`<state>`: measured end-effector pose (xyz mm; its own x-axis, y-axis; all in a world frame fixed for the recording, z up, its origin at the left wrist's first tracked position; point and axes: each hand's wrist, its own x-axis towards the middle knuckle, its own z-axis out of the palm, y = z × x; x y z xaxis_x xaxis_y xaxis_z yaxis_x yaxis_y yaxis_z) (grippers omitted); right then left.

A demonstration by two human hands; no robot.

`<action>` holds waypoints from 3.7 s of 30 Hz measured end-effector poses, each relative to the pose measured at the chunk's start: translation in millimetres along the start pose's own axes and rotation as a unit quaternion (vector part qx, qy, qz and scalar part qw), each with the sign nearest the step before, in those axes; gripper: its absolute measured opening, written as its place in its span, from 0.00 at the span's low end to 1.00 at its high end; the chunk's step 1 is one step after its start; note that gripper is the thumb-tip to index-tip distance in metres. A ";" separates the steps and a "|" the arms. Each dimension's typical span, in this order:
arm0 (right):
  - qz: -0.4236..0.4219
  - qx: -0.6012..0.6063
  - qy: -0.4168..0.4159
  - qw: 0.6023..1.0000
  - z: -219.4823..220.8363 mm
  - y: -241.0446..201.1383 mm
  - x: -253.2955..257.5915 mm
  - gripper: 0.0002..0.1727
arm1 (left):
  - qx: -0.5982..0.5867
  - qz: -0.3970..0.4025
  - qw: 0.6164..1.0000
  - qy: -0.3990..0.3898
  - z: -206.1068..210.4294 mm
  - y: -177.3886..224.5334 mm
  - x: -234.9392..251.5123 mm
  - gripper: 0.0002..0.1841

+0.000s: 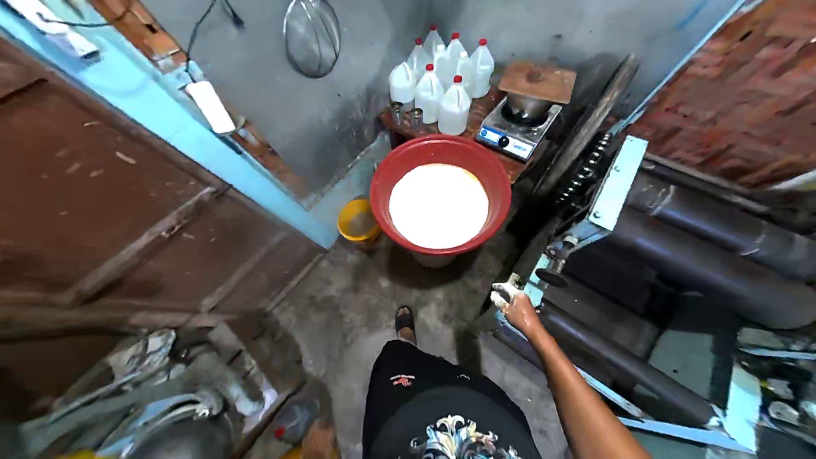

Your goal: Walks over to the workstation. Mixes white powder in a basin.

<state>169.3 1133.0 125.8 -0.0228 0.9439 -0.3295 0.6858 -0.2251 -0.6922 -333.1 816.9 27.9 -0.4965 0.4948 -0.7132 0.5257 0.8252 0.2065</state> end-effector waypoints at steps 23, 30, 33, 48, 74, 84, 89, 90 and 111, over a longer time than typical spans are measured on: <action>0.390 0.504 0.100 0.764 127.2 -3.9 520.5 0.28 | -0.207 0.075 0.962 -0.160 -10.0 753.3 414.9 0.37; 0.178 0.067 -0.266 0.945 106.4 -69.4 567.0 0.31 | -0.117 0.080 0.963 -0.230 -1.5 830.1 376.8 0.34; 0.116 -0.034 -0.364 0.924 66.0 -98.0 560.8 0.36 | -0.036 0.122 0.969 -0.211 -33.0 850.0 365.1 0.30; 0.464 0.214 -0.053 0.858 80.5 -3.3 571.8 0.26 | -0.094 0.041 0.990 -0.100 -22.7 778.5 457.0 0.33; 0.499 0.219 -0.032 0.838 151.3 -23.4 477.9 0.27 | -0.029 -0.050 0.967 -0.249 -27.6 753.1 419.5 0.28; 0.280 0.235 -0.123 0.923 63.9 -102.2 517.9 0.31 | -0.047 0.169 0.956 -0.237 -56.3 825.6 391.8 0.23; 0.268 0.248 0.033 0.930 8.2 -23.4 584.0 0.25 | 0.124 0.252 0.943 -0.180 -92.3 829.8 434.6 0.23; 0.273 0.226 0.034 0.934 2.6 -12.6 607.3 0.25 | 0.114 0.245 0.946 -0.182 -86.2 821.7 451.0 0.25; 0.378 0.263 0.067 0.885 18.3 13.3 570.6 0.27 | 0.137 0.269 0.933 -0.198 -76.6 864.7 489.0 0.24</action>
<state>152.1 1664.2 -83.2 0.4085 0.4876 -0.7716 0.0348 -0.8530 -0.5207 -174.2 1793.3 -91.0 0.1558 0.6331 -0.7582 0.8084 0.3593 0.4662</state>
